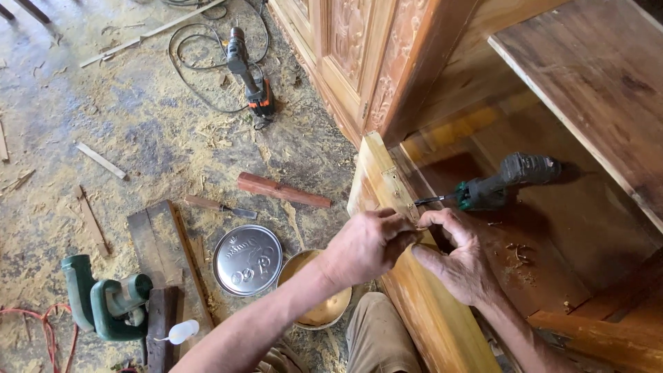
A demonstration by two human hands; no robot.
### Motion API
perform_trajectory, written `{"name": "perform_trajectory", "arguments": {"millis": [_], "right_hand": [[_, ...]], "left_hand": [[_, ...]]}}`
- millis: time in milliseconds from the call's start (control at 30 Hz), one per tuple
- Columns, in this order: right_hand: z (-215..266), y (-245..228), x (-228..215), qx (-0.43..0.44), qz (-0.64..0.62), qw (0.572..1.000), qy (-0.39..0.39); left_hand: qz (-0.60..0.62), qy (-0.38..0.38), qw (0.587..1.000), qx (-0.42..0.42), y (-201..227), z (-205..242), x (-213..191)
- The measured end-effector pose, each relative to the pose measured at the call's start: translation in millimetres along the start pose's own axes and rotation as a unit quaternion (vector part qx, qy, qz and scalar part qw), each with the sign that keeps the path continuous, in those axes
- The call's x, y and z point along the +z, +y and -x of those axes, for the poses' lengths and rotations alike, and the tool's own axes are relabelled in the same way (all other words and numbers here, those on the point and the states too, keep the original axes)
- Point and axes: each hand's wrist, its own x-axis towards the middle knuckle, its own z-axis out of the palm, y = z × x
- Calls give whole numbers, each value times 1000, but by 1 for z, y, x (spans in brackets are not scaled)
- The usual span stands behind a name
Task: The person inserts a small wooden dowel into a pre-drilled hole on a wooden cabinet door, applies glue to the dowel, and taps it into place using a wooden mallet. The person then uses a chisel to clean the area around the dowel.
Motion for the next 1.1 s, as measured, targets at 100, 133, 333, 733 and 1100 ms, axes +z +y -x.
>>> {"name": "perform_trajectory", "arguments": {"millis": [100,133,333,733,1100], "right_hand": [[2,0,2,-10,14,1000,1],[2,-1,2,-9,15,1000,1],[6,-5,5,-28,39,999,17],[12,-12,9,-78,64,994,47],[7,-12,3,-117,91,988,35]], "left_hand": [[-14,24,1000,3,3,0,5],[-13,23,1000,3,4,1,6],[-44,64,997,22,9,7,15],[-87,50,994,42,10,5,7],[179,34,982,43,-20,-1,-15]]}}
